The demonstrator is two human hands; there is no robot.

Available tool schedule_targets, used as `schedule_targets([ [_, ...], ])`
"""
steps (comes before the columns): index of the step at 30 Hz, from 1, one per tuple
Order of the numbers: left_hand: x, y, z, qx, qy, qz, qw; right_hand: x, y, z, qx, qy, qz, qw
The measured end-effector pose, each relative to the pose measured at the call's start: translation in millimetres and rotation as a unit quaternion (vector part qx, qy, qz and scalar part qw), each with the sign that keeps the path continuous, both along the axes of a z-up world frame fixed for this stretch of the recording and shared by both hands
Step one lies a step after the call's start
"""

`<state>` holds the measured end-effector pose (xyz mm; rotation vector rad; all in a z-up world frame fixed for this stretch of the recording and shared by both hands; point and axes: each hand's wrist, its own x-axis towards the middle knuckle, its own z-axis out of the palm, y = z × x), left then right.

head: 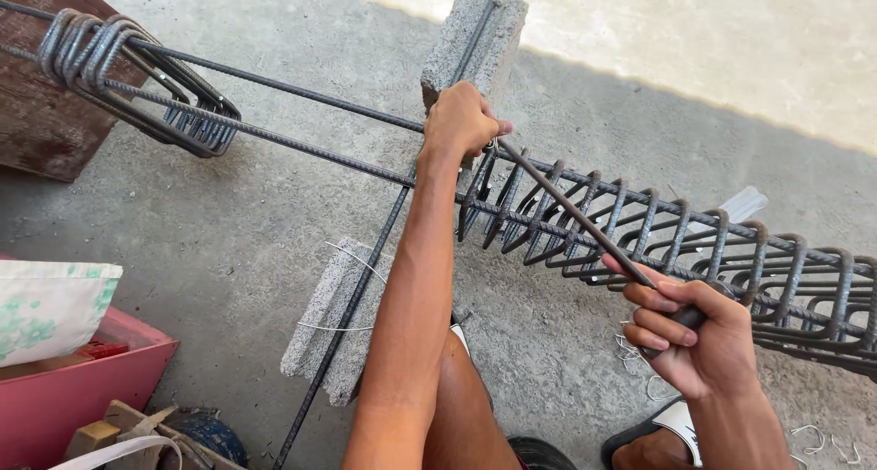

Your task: Tying rebar stirrups to longitudinal bars using wire and a manual twisting tool to assemble a cage

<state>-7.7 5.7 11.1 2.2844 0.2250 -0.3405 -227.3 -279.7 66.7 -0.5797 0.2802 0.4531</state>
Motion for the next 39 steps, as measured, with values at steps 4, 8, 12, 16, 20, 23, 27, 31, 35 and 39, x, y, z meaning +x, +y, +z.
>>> schedule_targets([
  [4,-8.6,1.5,19.7,-0.036,0.042,0.017,0.998,1.4,-0.3,0.9,-0.217,-0.076,-0.013,0.973],
  [8,-8.7,-1.8,14.6,0.012,0.035,-0.003,0.999,2.1,26.5,9.0,-0.402,-0.105,-0.005,0.91],
  [12,-7.4,-3.0,18.6,0.043,0.023,0.001,0.999,8.9,70.1,10.4,-0.538,-0.116,0.048,0.833],
  [16,-0.9,-2.1,-0.3,0.059,0.03,0.002,0.998,8.0,84.7,4.8,-0.548,-0.178,0.038,0.816],
  [20,-2.6,-0.2,-0.3,0.055,0.015,0.013,0.998,9.6,91.8,1.2,-0.55,-0.173,0.028,0.817],
  [23,-1.0,0.2,-5.3,0.048,0.012,0.02,0.999,8.1,82.8,2.3,-0.496,-0.174,0.017,0.851],
  [27,-5.1,2.1,7.5,-0.001,0.0,0.018,1.0,-5.8,42.4,-3.8,-0.383,-0.115,0.002,0.916],
  [31,-9.6,0.0,18.2,-0.069,0.033,0.039,0.996,-14.3,16.3,-1.5,-0.25,-0.029,-0.009,0.968],
  [35,-6.2,1.2,17.1,-0.029,0.028,0.034,0.999,-9.8,15.1,7.9,-0.176,-0.032,0.022,0.984],
  [39,-5.5,0.5,10.9,-0.003,0.02,0.031,0.999,-14.6,13.1,14.7,-0.143,-0.023,0.019,0.989],
])
